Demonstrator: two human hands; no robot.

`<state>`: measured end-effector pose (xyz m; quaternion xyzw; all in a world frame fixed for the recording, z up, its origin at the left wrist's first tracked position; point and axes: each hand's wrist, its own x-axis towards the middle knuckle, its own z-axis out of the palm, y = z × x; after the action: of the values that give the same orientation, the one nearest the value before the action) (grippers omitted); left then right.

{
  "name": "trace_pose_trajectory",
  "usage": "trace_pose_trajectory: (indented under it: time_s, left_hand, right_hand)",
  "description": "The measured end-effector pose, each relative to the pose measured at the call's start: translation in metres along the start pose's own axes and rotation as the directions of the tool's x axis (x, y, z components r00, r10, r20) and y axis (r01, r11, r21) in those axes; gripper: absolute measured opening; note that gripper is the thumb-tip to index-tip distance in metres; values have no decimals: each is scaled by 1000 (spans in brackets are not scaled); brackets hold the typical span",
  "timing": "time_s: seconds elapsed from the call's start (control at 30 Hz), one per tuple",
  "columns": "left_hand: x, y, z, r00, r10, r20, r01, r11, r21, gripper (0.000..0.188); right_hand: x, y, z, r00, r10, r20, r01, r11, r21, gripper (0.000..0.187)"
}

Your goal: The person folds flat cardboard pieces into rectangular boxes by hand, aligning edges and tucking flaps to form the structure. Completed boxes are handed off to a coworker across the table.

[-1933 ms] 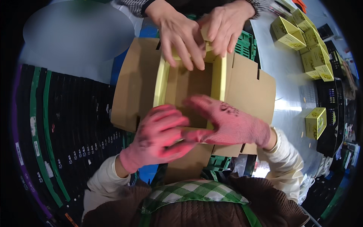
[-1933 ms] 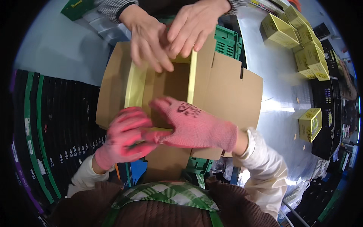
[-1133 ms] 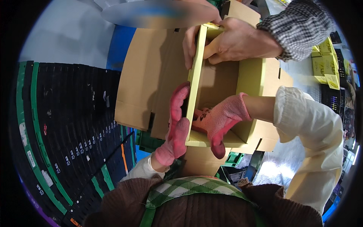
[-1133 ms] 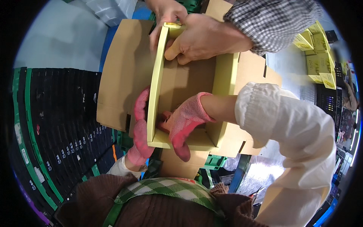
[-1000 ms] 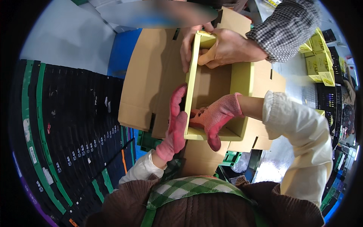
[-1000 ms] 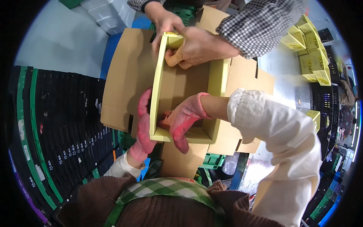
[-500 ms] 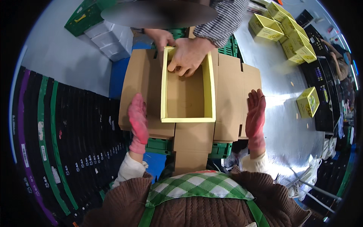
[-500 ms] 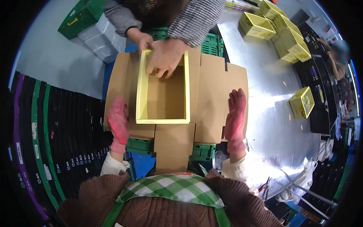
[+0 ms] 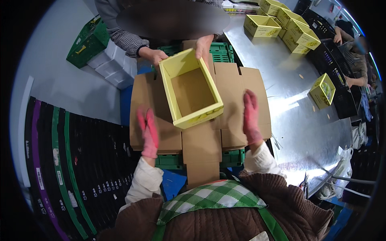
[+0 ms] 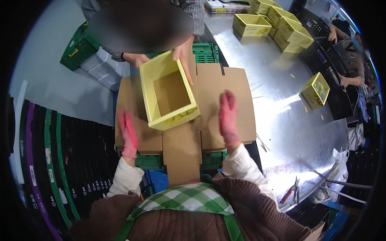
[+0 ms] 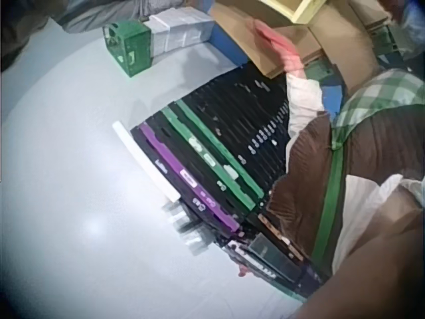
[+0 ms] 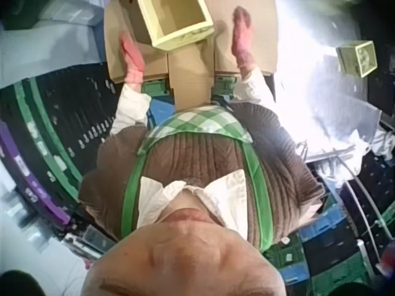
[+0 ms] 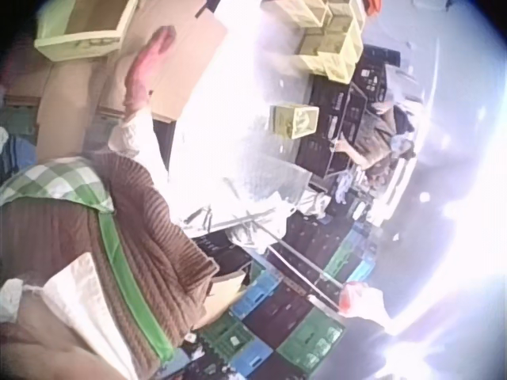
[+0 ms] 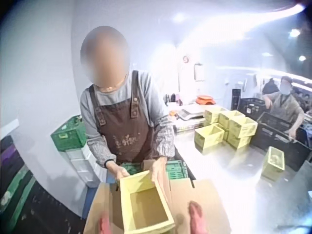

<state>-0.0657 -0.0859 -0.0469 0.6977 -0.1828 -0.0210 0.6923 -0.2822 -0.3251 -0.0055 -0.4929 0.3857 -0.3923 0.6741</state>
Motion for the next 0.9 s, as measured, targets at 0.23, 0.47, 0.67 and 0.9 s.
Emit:
trace_pose_trajectory:
  time_s: [0.23,0.47,0.67,0.9]
  left_hand:
    - [37,-8,-86,982,-172,-79,157,506,848,96]
    - [49,38,-89,861,-505,60,236,502,832,77]
    - [44,81,-91,978,-146,148,-105,269,957,63]
    - [-14,56,17,700,-22,714,-621,475,623,44]
  right_hand:
    - [32,31,-142,958,-113,-264,-196,414,-889,74]
    - [21,-6,-133,973,214,-85,-196,574,-795,51]
    - [0,-68,-93,1000,-24,-16,-5,390,-921,39]
    - [-33,19,-5,829,-13,559,555,149,-819,49]
